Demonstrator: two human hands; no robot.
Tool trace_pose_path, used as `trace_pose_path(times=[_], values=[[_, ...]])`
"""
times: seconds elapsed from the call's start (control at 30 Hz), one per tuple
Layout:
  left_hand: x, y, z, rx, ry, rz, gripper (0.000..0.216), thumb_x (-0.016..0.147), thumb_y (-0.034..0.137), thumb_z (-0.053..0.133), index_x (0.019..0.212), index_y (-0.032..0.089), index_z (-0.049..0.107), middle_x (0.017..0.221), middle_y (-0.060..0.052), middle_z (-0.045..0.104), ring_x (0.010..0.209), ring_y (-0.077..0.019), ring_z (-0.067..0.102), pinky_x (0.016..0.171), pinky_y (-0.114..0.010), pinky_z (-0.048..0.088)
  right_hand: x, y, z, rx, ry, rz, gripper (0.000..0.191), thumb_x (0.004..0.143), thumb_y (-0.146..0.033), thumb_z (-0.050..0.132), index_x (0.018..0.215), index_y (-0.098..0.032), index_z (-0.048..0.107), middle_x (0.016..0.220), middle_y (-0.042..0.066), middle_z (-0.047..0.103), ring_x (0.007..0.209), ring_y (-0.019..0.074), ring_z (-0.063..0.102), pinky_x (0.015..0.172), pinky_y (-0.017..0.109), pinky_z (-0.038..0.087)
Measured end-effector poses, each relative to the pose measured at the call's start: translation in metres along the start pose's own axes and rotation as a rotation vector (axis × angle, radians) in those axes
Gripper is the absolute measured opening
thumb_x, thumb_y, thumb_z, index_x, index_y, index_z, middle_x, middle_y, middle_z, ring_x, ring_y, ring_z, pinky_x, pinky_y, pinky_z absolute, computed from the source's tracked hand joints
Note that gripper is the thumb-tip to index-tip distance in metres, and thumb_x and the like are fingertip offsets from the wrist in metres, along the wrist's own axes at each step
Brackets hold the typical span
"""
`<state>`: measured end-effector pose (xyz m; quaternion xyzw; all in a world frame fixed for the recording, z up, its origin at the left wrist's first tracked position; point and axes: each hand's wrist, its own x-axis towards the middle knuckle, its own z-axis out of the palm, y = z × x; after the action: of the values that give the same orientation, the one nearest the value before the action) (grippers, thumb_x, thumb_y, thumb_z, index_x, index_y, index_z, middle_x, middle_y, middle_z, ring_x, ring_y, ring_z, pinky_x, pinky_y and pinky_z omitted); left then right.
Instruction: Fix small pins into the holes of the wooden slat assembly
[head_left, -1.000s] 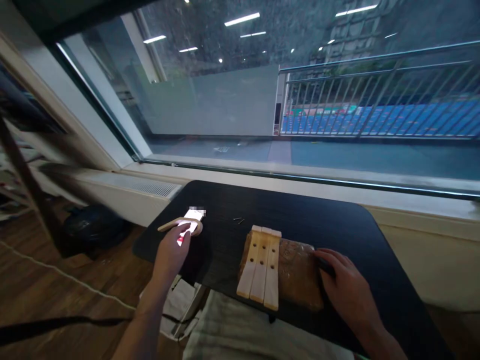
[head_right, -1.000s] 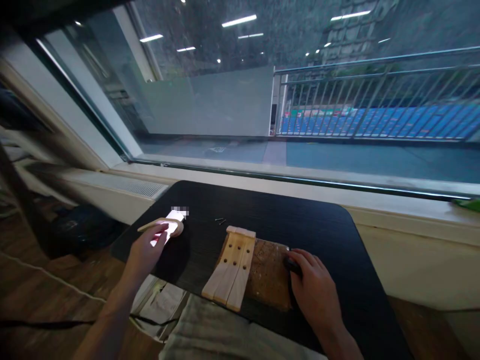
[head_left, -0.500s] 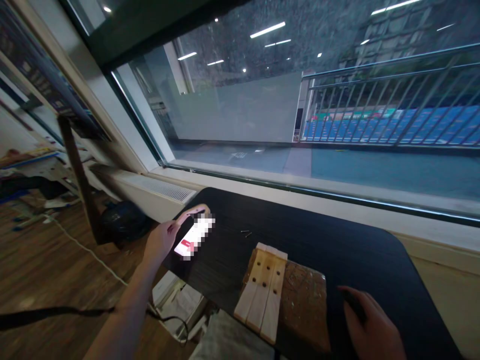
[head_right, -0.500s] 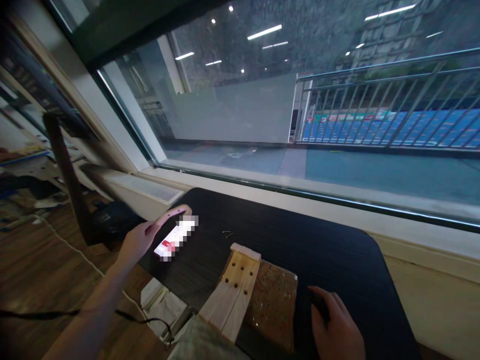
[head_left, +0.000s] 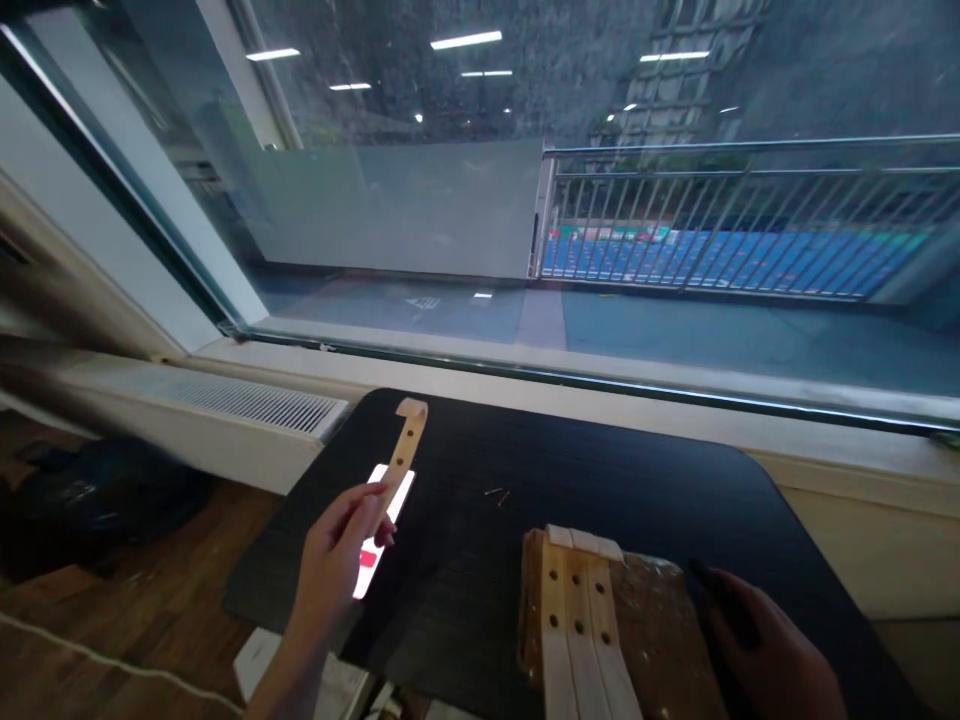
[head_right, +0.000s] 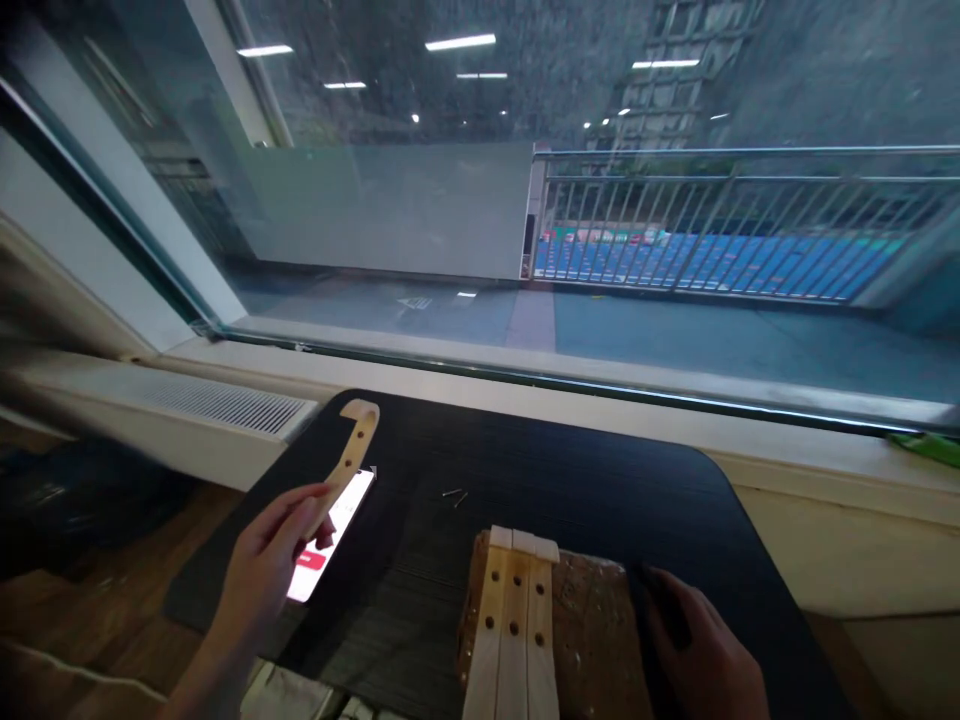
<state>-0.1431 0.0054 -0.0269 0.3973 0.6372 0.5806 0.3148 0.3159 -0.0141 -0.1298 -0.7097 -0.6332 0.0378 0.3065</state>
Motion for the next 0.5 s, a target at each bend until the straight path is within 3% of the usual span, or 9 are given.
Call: trace_pose_path(times=[0.2,0.33,0.5], values=[[-0.028,-0.015,0.009,0.059,-0.231,-0.187,0.051,0.071,0.067,0.069,0.080,0.017,0.074,0.051,0.000,0.062,0.050,-0.0168,0.058,0.052,-0.028,0.047,-0.007,-0.003,-0.004,-0.077,0.128,-0.104,0.037,0.089,-0.047,0.052,0.106,-0.019,0.071,0.095,0.011,0.080,0.077,0.0284,0.078,0.065,0.039,0.063],[-0.033,-0.025,0.003,0.080,-0.282,-0.287,0.061,0.064,0.077,0.070,0.078,0.018,0.072,0.050,0.000,0.062,0.049,-0.0168,0.057,0.051,-0.027,0.047,-0.005,-0.011,0.000,-0.041,0.207,-0.201,0.033,0.094,-0.045,0.051,0.104,-0.021,0.071,0.093,0.010,0.077,0.076,0.0256,0.075,0.070,0.039,0.063],[-0.052,-0.021,0.000,0.123,-0.261,-0.278,0.066,0.061,0.081,0.070,0.080,0.018,0.071,0.050,0.000,0.061,0.049,-0.0178,0.059,0.049,-0.027,0.049,-0.003,-0.026,0.010,0.013,0.324,-0.201,0.034,0.097,-0.050,0.053,0.102,-0.021,0.070,0.093,0.011,0.073,0.082,0.0263,0.071,0.076,0.042,0.061]])
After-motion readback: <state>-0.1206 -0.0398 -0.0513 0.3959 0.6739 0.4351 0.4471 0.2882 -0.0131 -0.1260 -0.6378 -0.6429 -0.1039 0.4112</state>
